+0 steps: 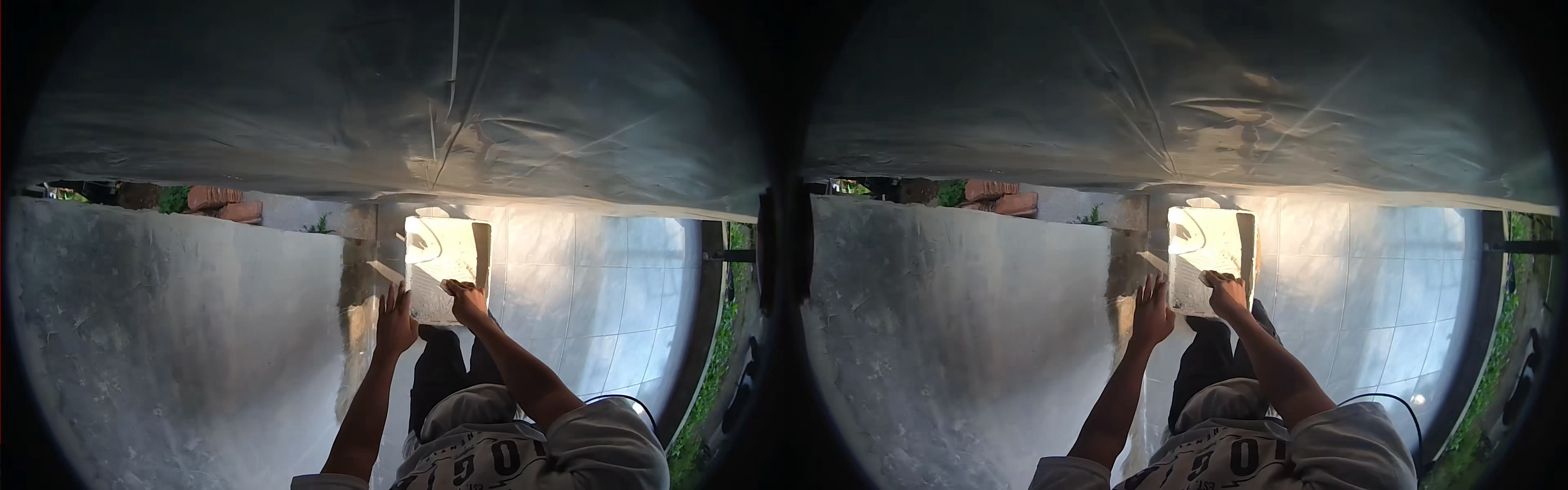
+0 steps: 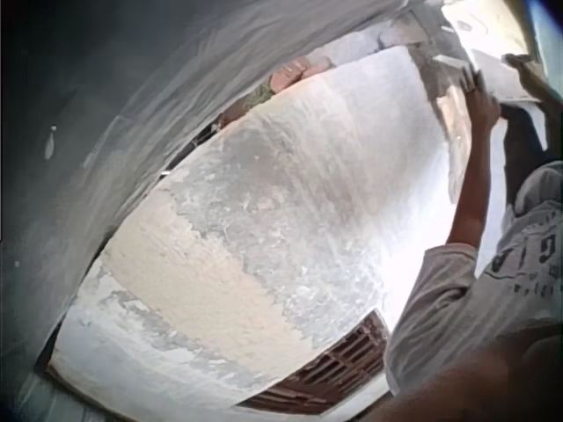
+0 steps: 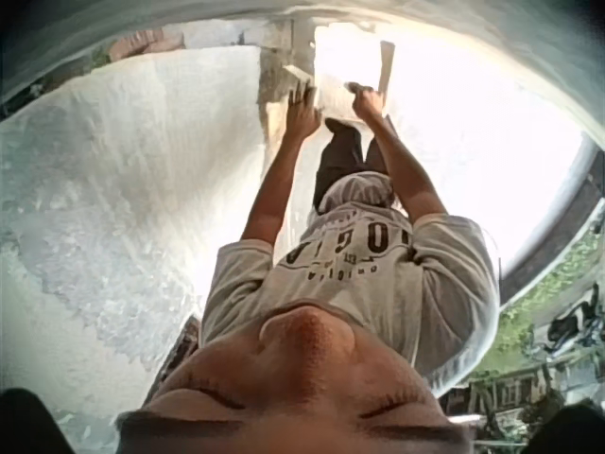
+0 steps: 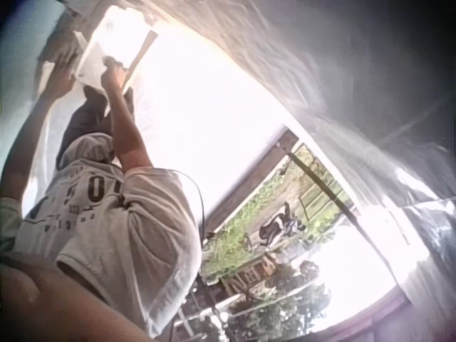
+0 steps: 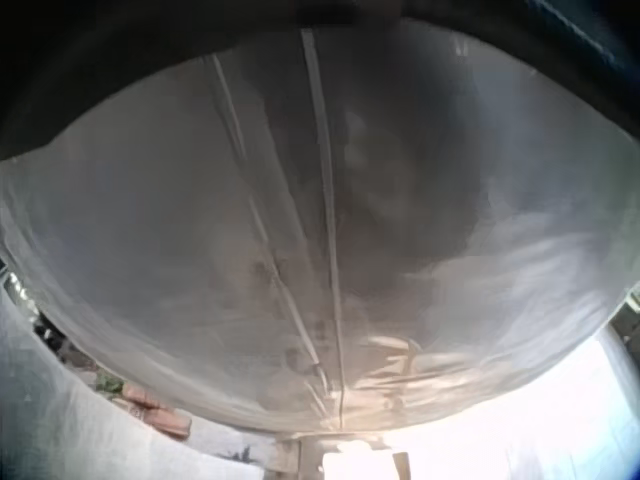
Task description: The person applies wall putty to a damaged exterior wall near a window, using a putty knife to spread the plaster from a putty tray onto the wall.
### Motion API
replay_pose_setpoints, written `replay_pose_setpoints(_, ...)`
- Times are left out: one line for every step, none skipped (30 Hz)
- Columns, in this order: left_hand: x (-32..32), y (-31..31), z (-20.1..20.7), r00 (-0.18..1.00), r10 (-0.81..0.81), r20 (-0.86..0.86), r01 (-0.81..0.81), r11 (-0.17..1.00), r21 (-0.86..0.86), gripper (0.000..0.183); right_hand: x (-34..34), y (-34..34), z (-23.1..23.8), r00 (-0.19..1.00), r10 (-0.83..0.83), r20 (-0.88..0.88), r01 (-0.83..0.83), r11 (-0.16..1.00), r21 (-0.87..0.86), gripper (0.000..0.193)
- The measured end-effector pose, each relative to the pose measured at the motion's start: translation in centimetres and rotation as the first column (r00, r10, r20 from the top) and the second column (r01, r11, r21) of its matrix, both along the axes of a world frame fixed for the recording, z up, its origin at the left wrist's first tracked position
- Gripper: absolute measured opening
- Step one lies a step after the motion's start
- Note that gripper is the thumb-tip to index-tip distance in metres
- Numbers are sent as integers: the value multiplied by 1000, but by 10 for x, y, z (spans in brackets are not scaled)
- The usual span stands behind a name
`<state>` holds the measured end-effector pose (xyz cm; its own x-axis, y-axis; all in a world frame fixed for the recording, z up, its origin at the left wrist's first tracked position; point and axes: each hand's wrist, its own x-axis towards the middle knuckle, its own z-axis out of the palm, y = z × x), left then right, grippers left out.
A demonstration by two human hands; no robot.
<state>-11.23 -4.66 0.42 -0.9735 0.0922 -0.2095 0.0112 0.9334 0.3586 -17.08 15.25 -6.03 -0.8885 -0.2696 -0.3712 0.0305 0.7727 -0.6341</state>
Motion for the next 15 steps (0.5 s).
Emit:
replay_pose_setpoints(-5, 6, -11, 999, -40, 4, 40, 999, 37, 63, -1, 4, -4, 1000, -23, 9, 23, 999, -26, 52)
replay_pose_setpoints(-16, 22, -17, 997, -75, 12, 74, 994, 77, 64, 2, 15, -21, 994, -96, -60, 94, 995, -41, 47)
replay_pose_setpoints(-21, 27, -26, 998, -67, 21, 65, 994, 89, 64, 2, 16, -29, 992, -103, -71, 100, 994, -44, 45)
replay_pose_setpoints(-24, 30, -37, 998, -60, 32, 56, 993, 101, 64, 1, 13, -35, 991, -110, -80, 107, 993, -48, 42)
replay_pose_setpoints(-27, 32, -48, 998, -52, 27, 49, 992, 112, 65, 2, 11, -47, 986, -122, -112, 118, 992, -40, 41)
replay_pose_setpoints(-30, 34, -59, 999, -40, 22, 37, 992, 120, 65, 2, 6, -56, 981, -128, -143, 124, 992, -36, 41)
replay_pose_setpoints(-34, 35, -70, 999, -31, 23, 28, 992, 123, 68, 2, 2, -65, 977, -141, -159, 138, 990, -31, 38)
replay_pose_setpoints(-38, 38, -77, 998, -39, 45, 33, 990, 137, 69, 2, 1, -76, 980, -119, -162, 117, 993, -22, 39)
replay_pose_setpoints(-37, 35, -88, 998, -40, 41, 33, 988, 151, 70, 0, -5, -81, 980, -91, -180, 91, 996, -9, 39)
replay_pose_setpoints(-34, 33, -95, 999, -41, 36, 35, 986, 162, 70, -2, -12, -84, 978, -63, -199, 65, 998, 1, 40)
replay_pose_setpoints(-30, 34, -104, 997, -41, 60, 30, 985, 172, 70, -2, -16, -91, 973, -27, -231, 38, 998, 42, 40)
replay_pose_setpoints(-25, 33, -112, 999, -32, 42, 24, 984, 174, 70, -2, -20, -99, 964, 11, -264, 10, 997, 76, 41)
replay_pose_setpoints(-19, 31, -118, 999, -23, 22, 19, 984, 175, 70, -2, -22, -105, 951, 53, -303, -25, 995, 93, 40)
replay_pose_setpoints(-13, 30, -124, 999, -24, 35, 17, 984, 176, 70, -2, -24, -111, 945, 84, -315, -41, 989, 140, 40)
replay_pose_setpoints(-7, 29, -128, 999, -10, 49, 1, 984, 180, 70, -3, -28, -119, 942, 83, -324, -38, 989, 144, 40)
